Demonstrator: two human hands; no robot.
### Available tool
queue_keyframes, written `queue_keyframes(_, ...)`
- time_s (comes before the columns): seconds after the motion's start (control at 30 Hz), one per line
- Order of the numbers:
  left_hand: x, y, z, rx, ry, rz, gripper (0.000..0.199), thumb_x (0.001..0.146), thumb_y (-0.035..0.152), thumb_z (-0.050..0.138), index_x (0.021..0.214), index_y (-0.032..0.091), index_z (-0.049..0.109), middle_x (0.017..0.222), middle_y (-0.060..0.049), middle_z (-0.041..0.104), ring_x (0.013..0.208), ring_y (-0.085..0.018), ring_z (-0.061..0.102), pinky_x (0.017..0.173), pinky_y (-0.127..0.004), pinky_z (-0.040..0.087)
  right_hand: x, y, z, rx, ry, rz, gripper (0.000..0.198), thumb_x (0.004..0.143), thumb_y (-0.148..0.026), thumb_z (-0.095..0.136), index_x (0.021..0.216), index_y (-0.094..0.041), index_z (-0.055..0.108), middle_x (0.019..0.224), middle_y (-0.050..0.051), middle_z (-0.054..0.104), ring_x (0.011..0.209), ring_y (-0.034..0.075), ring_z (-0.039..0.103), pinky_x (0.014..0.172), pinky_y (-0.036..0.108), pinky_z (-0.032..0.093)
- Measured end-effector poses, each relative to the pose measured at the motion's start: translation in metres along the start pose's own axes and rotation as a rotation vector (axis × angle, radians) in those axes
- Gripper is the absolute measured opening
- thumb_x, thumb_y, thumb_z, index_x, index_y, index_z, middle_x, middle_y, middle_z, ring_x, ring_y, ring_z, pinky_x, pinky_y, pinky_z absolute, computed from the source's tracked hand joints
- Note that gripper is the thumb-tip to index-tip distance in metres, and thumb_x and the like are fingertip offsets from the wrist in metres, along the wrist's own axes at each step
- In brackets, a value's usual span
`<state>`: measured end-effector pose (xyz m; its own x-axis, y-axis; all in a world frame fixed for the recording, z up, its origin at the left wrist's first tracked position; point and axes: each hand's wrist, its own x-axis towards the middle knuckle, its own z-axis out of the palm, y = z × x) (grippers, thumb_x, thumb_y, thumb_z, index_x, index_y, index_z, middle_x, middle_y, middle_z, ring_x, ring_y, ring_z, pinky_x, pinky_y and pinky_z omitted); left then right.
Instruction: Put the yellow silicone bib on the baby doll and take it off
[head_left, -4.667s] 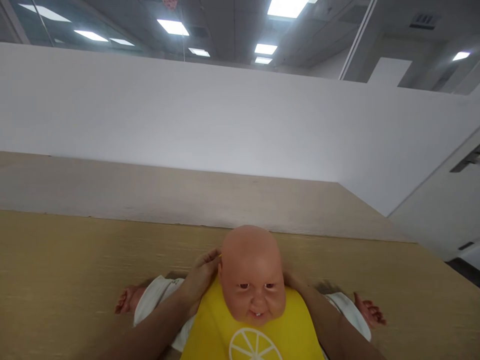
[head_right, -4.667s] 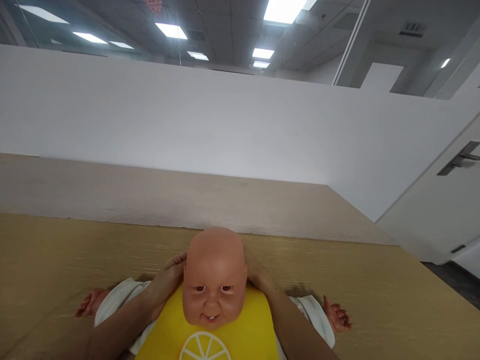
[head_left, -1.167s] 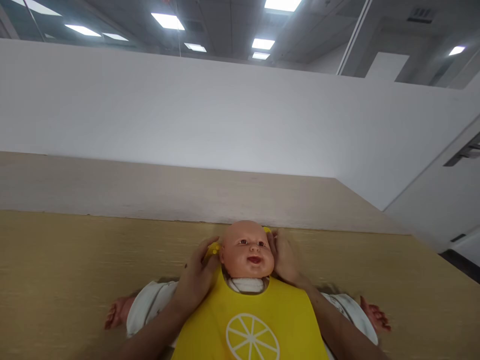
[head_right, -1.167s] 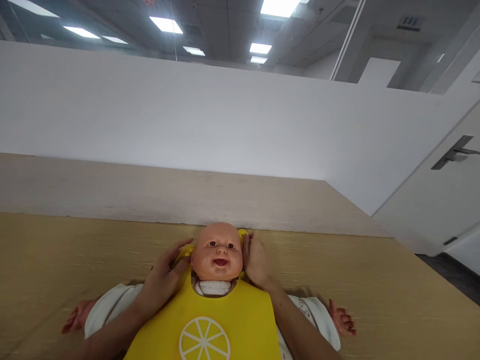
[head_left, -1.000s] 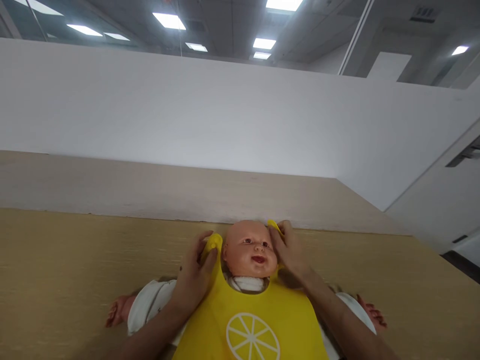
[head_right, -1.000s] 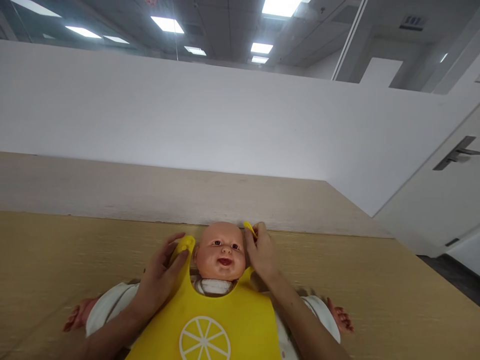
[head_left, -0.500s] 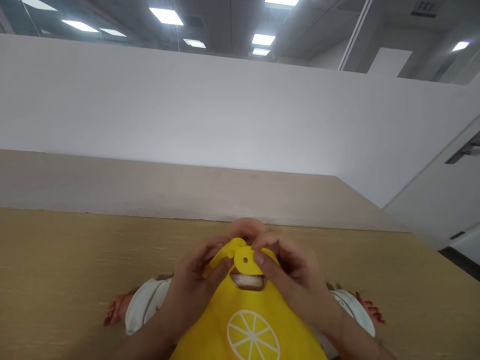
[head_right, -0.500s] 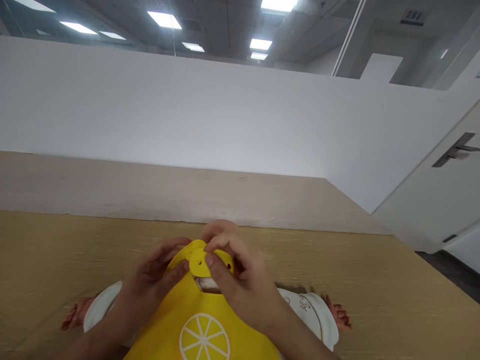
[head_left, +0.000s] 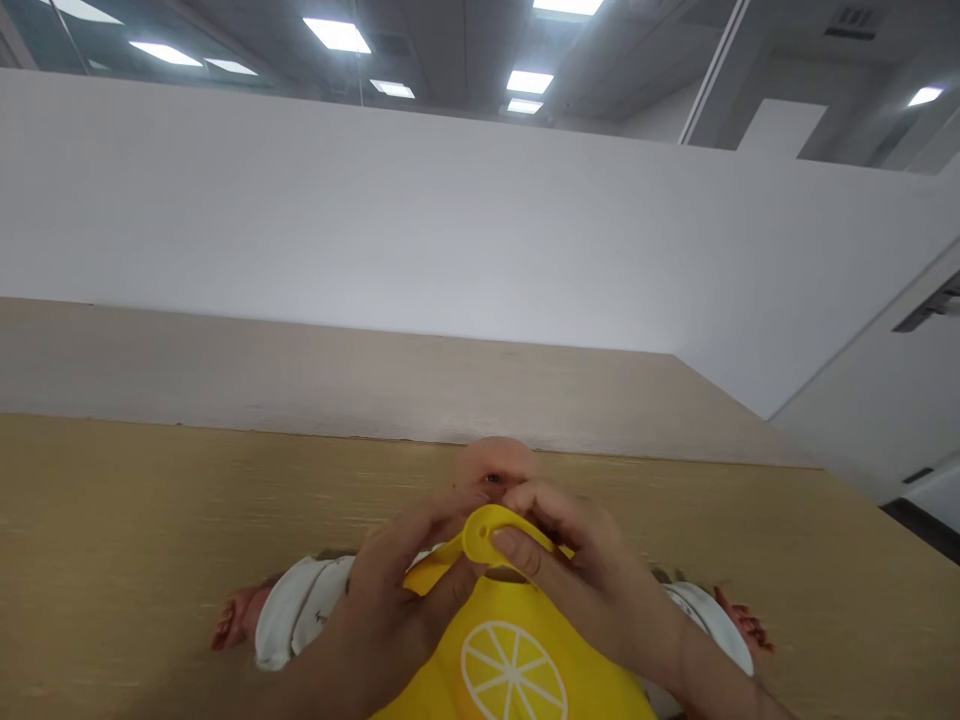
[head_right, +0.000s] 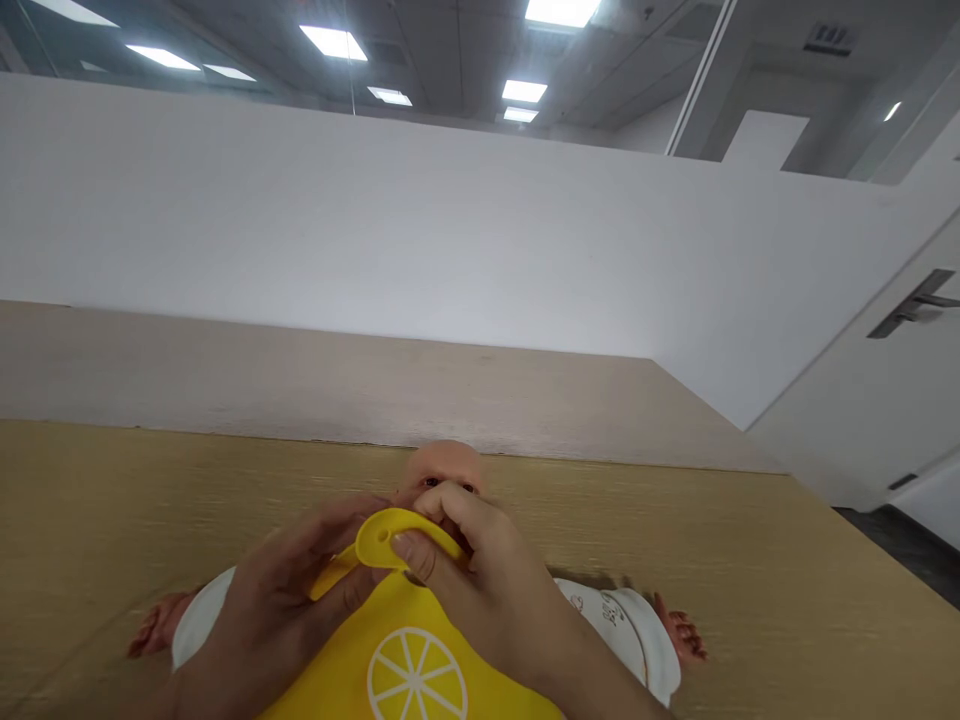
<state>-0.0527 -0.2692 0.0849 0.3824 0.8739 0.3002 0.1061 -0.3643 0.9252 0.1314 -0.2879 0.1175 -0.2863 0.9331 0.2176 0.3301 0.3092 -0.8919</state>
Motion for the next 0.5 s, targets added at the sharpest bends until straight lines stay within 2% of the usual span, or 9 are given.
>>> queue_keyframes(0.13, 0.006, 0.006, -0.005, -0.038, -0.008, -0.029, 0.038, 0.078, 0.029, 0.062, 0.115, 0.027, 0.053, 0.105, -0.004, 0.066, 0.098, -0.018, 0.062, 0.084, -0.029, 0.051, -0.002, -0.003, -0.008, -0.006, 0.048, 0.043, 0.022, 0.087, -0.039, 0.051, 0.078, -0.019, 0.051, 0.074, -0.001, 0.054, 0.062, 0.007, 0.048, 0.054, 0.019, 0.040)
queue_keyframes(0.27, 0.020, 0.000, -0.015, -0.133, 0.096, -0.124, 0.033, 0.081, 0.035, 0.055, 0.111, 0.024, 0.051, 0.090, -0.002, 0.067, 0.090, -0.016, 0.063, 0.081, -0.028, 0.049, -0.007, -0.012, -0.026, 0.057, 0.134, 0.104, 0.023, 0.084, -0.041, 0.055, 0.078, -0.019, 0.052, 0.066, -0.002, 0.053, 0.057, 0.007, 0.048, 0.049, 0.018, 0.038)
queue_keyframes(0.4, 0.034, -0.040, -0.023, 0.007, 0.196, -0.228, 0.036, 0.079, 0.038, 0.052, 0.111, 0.022, 0.049, 0.091, -0.003, 0.066, 0.093, -0.018, 0.061, 0.087, -0.034, 0.046, -0.019, -0.028, -0.064, 0.123, 0.305, 0.200, 0.024, 0.078, -0.043, 0.064, 0.081, -0.020, 0.056, 0.061, -0.002, 0.054, 0.049, 0.007, 0.046, 0.043, 0.018, 0.035)
queue_keyframes(0.5, 0.038, -0.081, -0.025, 0.168, 0.118, -0.301, 0.039, 0.075, 0.037, 0.051, 0.109, 0.019, 0.053, 0.100, -0.008, 0.064, 0.094, -0.022, 0.061, 0.085, -0.038, 0.047, -0.031, -0.049, -0.101, 0.066, 0.444, 0.254, 0.025, 0.073, -0.042, 0.069, 0.077, -0.020, 0.057, 0.059, -0.002, 0.055, 0.045, 0.006, 0.044, 0.040, 0.017, 0.034)
